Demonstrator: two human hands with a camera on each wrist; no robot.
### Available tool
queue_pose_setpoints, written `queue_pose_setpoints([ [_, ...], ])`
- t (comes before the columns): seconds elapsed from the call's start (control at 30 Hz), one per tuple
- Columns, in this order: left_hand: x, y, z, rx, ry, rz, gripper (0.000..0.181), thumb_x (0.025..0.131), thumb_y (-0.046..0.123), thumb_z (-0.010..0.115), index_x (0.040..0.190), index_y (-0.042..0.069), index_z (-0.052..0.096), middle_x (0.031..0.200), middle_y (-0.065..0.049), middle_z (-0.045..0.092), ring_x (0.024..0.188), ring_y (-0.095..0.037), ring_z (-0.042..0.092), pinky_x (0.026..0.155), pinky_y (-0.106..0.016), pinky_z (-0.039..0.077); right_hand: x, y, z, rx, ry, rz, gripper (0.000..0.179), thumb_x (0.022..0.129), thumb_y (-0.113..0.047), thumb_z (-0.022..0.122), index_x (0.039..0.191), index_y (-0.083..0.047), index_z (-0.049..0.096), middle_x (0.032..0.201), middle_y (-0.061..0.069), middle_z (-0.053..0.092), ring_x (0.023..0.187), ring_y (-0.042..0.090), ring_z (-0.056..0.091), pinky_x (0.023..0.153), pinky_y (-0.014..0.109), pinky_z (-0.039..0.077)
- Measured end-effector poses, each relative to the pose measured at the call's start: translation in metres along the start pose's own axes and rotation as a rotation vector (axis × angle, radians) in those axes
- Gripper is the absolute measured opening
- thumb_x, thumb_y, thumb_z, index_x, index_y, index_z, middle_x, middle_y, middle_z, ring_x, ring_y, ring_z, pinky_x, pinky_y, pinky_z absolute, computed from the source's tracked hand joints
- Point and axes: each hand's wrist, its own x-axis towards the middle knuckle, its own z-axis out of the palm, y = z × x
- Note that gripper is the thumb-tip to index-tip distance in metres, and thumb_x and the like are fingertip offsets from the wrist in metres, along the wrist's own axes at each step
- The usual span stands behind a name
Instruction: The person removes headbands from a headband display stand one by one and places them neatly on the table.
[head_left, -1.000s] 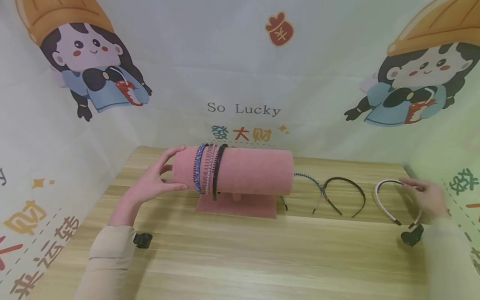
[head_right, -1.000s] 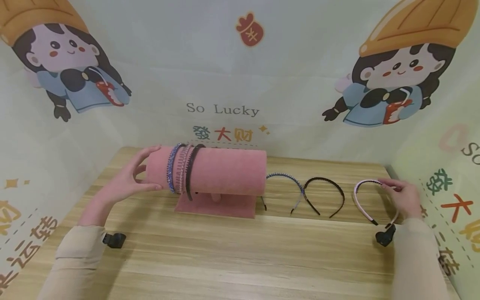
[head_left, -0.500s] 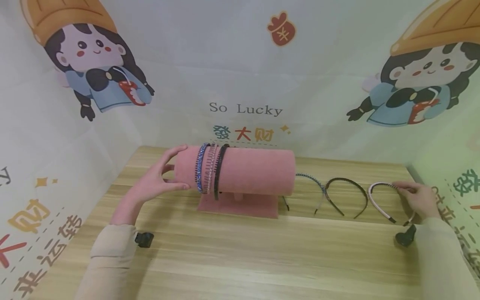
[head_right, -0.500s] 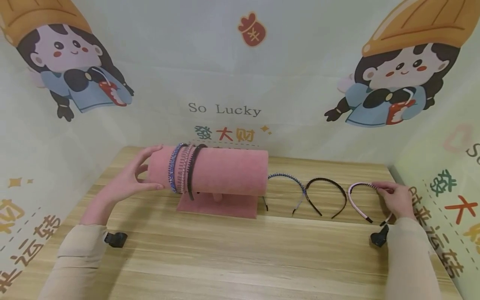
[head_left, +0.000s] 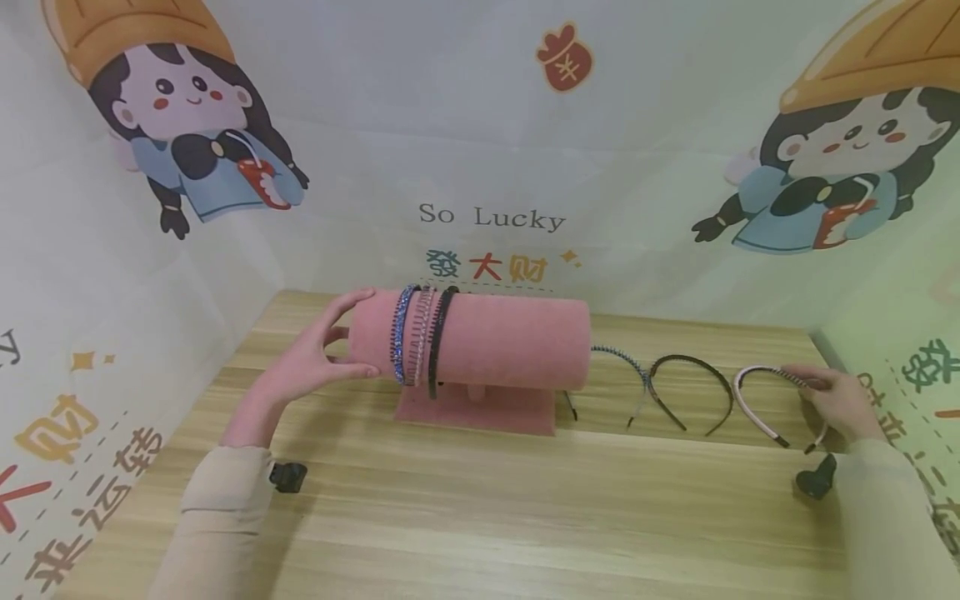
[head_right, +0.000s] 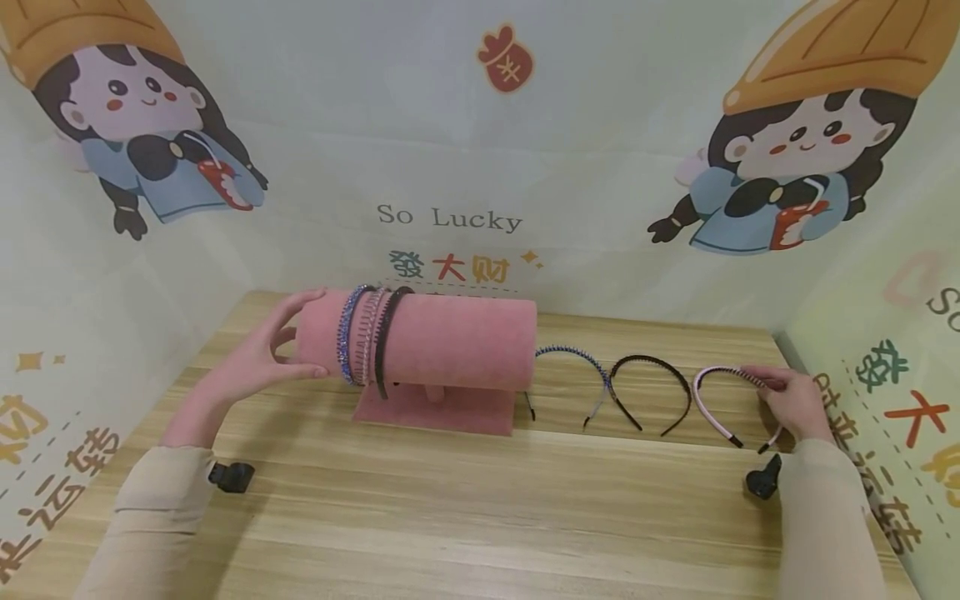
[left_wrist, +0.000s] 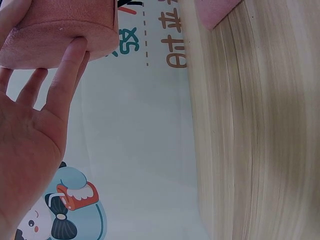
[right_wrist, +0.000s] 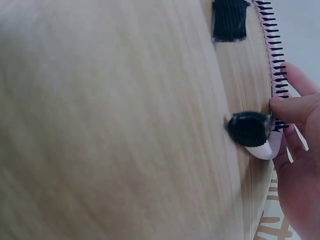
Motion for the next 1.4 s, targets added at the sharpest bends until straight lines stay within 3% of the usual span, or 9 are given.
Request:
queue_pose_setpoints([
  [0.1, 0.0, 0.0, 0.0, 0.009, 0.001, -0.004, 0.097, 0.083, 0.012, 0.08, 0.155, 0.039, 0.02, 0.164, 0.002, 0.017, 0.126, -0.036, 0.048, 0.087, -0.036, 0.06, 0.0, 0.0, 0.0, -0.005, -0.016, 0.0, 0.038, 0.097, -0.005, 0.053, 0.134, 0.001, 0.056, 0.138, 0.036, 0.047, 0.121, 0.054, 0.046, 0.095, 0.069, 0.041],
  [0.17, 0.0, 0.0, 0.0, 0.013, 0.001, -0.008, 0.097, 0.083, 0.013, 0.08, 0.155, 0.04, 0.02, 0.164, 0.002, 0.017, 0.126, -0.036, 0.049, 0.088, -0.038, 0.059, 0.0, 0.0, 0.0, -0.02, -0.015, -0.01, 0.038, 0.096, -0.006, 0.054, 0.133, 0.0, 0.058, 0.137, 0.033, 0.051, 0.111, 0.036, 0.06, 0.092, 0.064, 0.046],
  [0.27, 0.0, 0.001, 0.0, 0.014, 0.0, -0.01, 0.097, 0.083, 0.013, 0.08, 0.155, 0.04, 0.02, 0.164, 0.002, 0.017, 0.126, -0.037, 0.049, 0.089, -0.04, 0.059, -0.001, 0.001, -0.001, -0.018, -0.008, -0.045, 0.036, 0.095, -0.007, 0.057, 0.13, 0.0, 0.061, 0.122, -0.004, 0.069, 0.096, -0.009, 0.055, 0.086, 0.037, 0.054],
  [0.4, 0.0, 0.001, 0.0, 0.009, -0.005, -0.006, 0.097, 0.084, 0.013, 0.079, 0.155, 0.039, 0.02, 0.164, 0.001, 0.018, 0.126, -0.037, 0.049, 0.089, -0.04, 0.059, -0.001, 0.001, -0.001, -0.011, -0.006, -0.067, 0.035, 0.094, -0.007, 0.058, 0.128, -0.001, 0.063, 0.103, -0.04, 0.046, 0.091, -0.026, 0.036, 0.076, 0.017, 0.047],
  [0.53, -0.001, 0.0, 0.0, 0.008, -0.004, -0.005, 0.097, 0.084, 0.012, 0.079, 0.155, 0.039, 0.019, 0.164, 0.0, 0.019, 0.126, -0.038, 0.049, 0.091, -0.044, 0.059, -0.002, -0.002, -0.001, -0.007, -0.04, -0.055, 0.037, 0.096, -0.006, 0.054, 0.132, 0.003, 0.057, 0.126, 0.004, 0.067, 0.106, 0.018, 0.062, 0.09, 0.052, 0.053],
  [0.63, -0.002, 0.001, 0.0, 0.011, -0.004, -0.012, 0.097, 0.083, 0.013, 0.079, 0.155, 0.04, 0.019, 0.164, 0.0, 0.019, 0.127, -0.039, 0.049, 0.092, -0.048, 0.058, -0.003, -0.002, 0.0, 0.0, -0.055, -0.035, 0.039, 0.097, -0.006, 0.053, 0.135, 0.005, 0.053, 0.139, 0.037, 0.045, 0.121, 0.056, 0.046, 0.093, 0.071, 0.041],
  [0.8, -0.001, 0.001, 0.001, 0.015, -0.004, -0.019, 0.097, 0.083, 0.015, 0.08, 0.155, 0.041, 0.02, 0.163, 0.001, 0.02, 0.128, -0.039, 0.048, 0.092, -0.049, 0.058, -0.005, 0.0, 0.0, -0.01, -0.013, -0.038, 0.048, 0.098, -0.016, 0.059, 0.139, 0.005, 0.047, 0.137, 0.041, 0.044, 0.119, 0.059, 0.045, 0.091, 0.075, 0.037],
  [1.13, -0.001, -0.001, 0.001, 0.028, 0.004, -0.03, 0.097, 0.083, 0.017, 0.08, 0.154, 0.043, 0.02, 0.163, 0.001, 0.02, 0.13, -0.039, 0.047, 0.094, -0.051, 0.057, -0.009, -0.007, -0.016, 0.064, -0.022, -0.071, 0.074, 0.097, -0.027, 0.063, 0.153, 0.001, 0.022, 0.155, 0.041, 0.011, 0.134, 0.07, 0.014, 0.102, 0.083, 0.017],
  [1.4, 0.004, 0.005, -0.002, 0.055, -0.013, -0.007, 0.099, 0.081, 0.016, 0.082, 0.155, 0.036, 0.02, 0.166, 0.002, 0.014, 0.126, -0.041, 0.05, 0.091, -0.048, 0.059, -0.009, -0.019, -0.024, 0.078, 0.044, -0.141, 0.076, 0.094, -0.024, 0.068, 0.154, -0.003, 0.026, 0.158, 0.033, 0.017, 0.142, 0.062, 0.011, 0.105, 0.083, 0.015],
])
